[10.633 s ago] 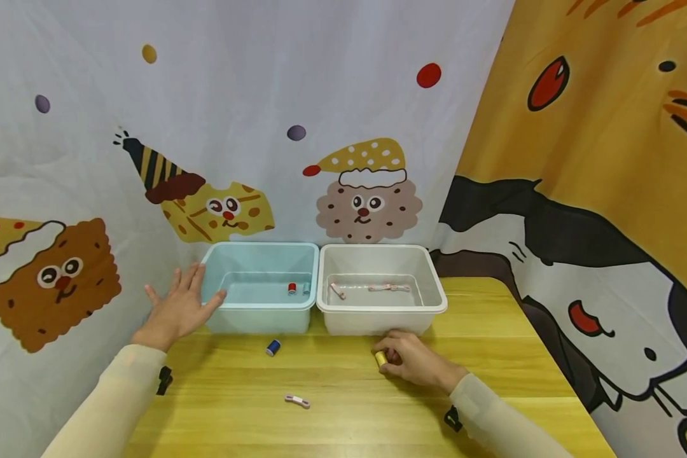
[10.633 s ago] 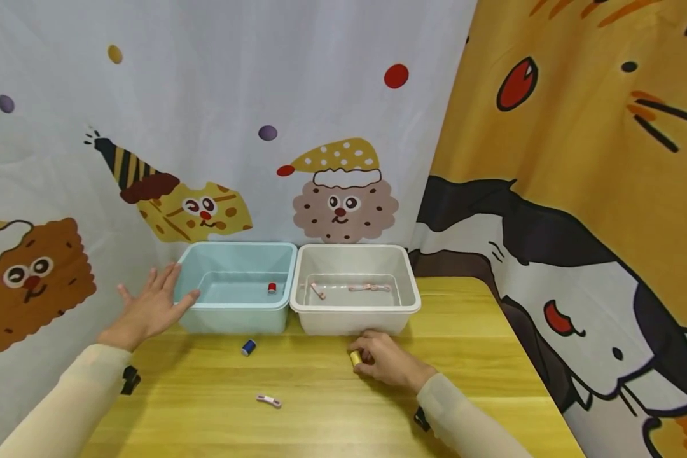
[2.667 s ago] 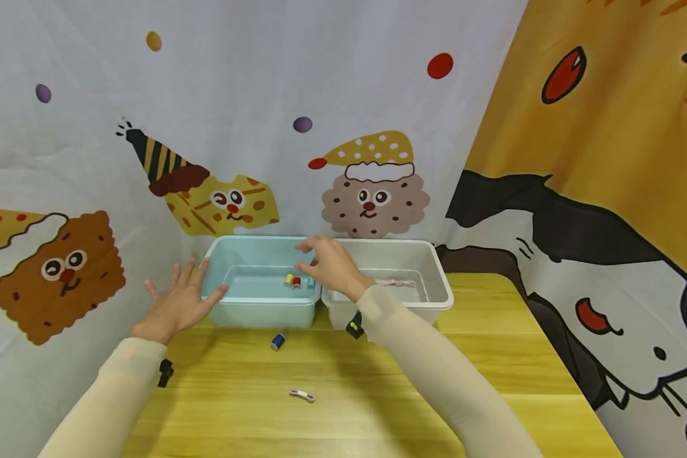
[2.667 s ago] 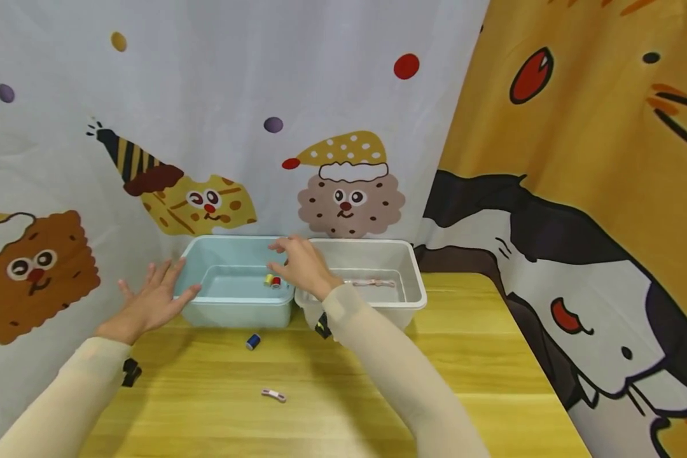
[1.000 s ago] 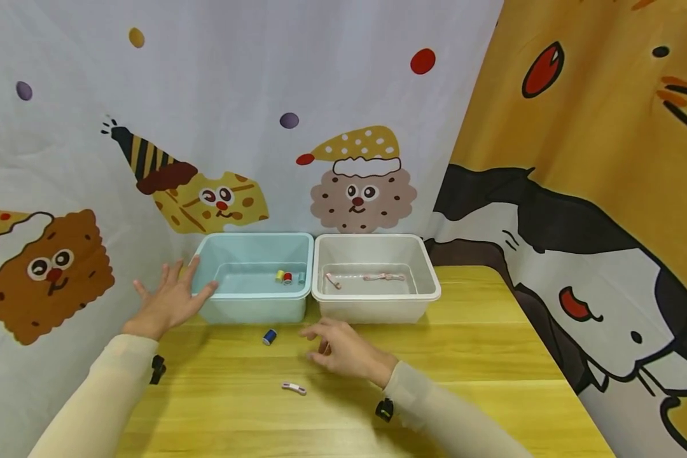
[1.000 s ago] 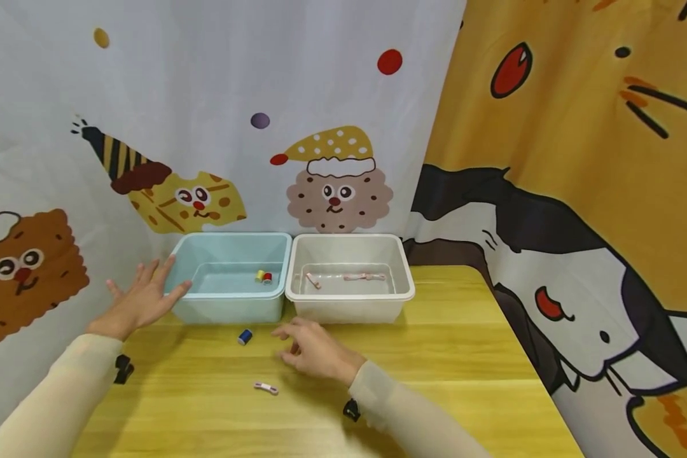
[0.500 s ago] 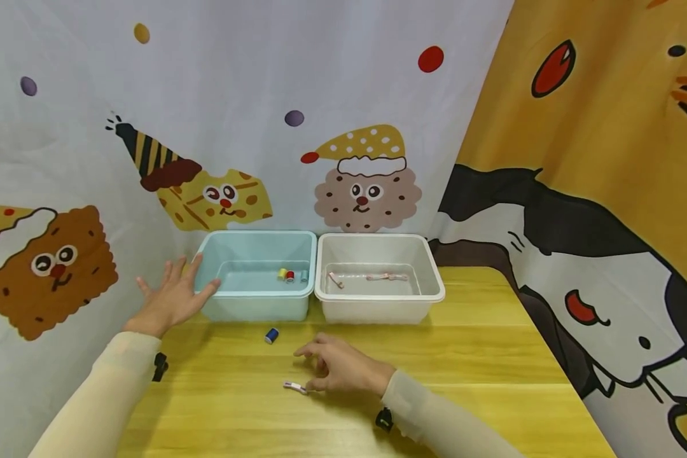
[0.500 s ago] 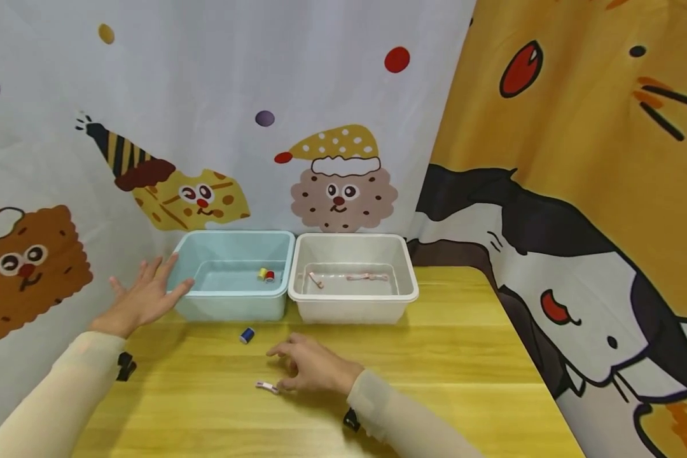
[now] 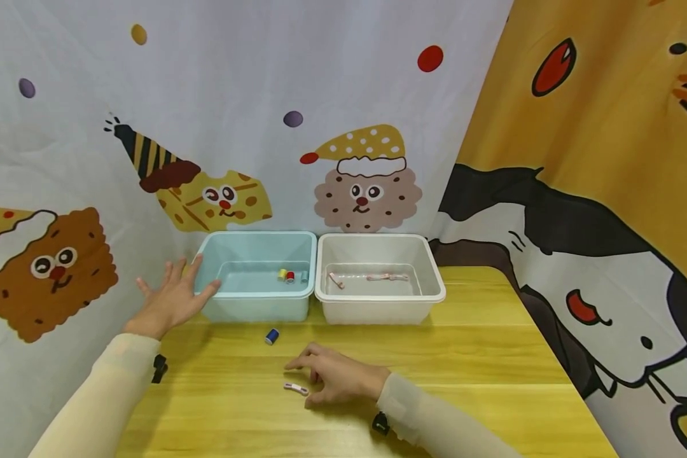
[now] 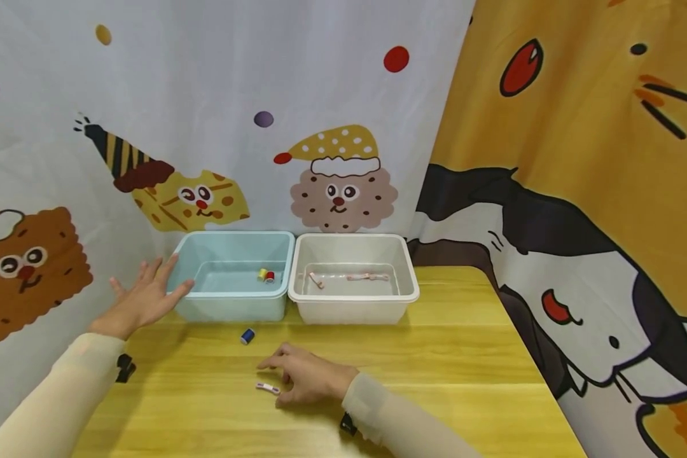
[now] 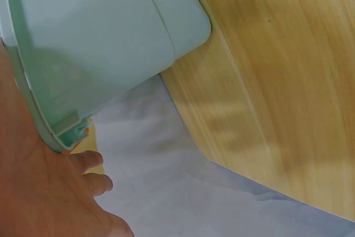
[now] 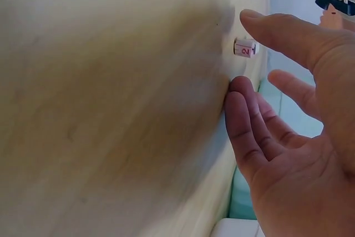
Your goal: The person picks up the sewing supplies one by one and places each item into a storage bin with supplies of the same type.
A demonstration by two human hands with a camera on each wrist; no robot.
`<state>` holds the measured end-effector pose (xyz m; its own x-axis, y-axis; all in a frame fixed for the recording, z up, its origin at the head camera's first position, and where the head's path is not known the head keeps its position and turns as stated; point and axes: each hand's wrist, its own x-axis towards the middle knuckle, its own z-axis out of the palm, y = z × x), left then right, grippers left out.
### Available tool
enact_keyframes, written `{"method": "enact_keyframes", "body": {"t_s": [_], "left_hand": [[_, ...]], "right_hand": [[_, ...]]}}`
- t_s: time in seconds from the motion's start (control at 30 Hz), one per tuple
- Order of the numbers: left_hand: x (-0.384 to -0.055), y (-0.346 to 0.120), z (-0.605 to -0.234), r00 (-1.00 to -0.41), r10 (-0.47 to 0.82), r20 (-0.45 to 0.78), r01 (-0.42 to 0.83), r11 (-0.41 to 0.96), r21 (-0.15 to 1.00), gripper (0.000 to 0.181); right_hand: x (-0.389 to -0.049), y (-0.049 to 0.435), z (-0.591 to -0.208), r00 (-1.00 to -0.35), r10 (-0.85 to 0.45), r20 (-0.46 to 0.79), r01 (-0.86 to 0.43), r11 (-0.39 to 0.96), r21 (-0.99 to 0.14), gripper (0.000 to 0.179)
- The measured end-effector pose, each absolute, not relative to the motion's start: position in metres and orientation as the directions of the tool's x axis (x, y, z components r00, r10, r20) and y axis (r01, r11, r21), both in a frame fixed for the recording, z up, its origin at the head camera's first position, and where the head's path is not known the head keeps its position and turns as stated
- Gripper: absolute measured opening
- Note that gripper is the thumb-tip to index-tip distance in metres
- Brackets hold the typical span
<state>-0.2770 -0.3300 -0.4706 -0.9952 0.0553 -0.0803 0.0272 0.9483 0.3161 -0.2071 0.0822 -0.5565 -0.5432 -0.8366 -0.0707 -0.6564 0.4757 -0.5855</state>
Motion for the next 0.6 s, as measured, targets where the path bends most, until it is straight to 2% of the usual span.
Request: {"method": "enact_keyframes", "body": {"t_s": [0.2,0.6], "left_hand": [[-0.278,-0.331,-0.474,-0.995,0.052,-0.080,0.024,0.946,0.322,0.113],[-0.278,-0.329,-0.473,-0.996,0.047,-0.078,0.019,0.944,0.328,0.113]], "right_hand": [[-0.206,0.076,-0.558,-0.501,-0.864,-0.056,-0.696,0.441,-0.567,0.079],[-0.207,0.067,-0.563,-0.493,-0.867,-0.071,-0.681,0.436,-0.588,0.073]]}}
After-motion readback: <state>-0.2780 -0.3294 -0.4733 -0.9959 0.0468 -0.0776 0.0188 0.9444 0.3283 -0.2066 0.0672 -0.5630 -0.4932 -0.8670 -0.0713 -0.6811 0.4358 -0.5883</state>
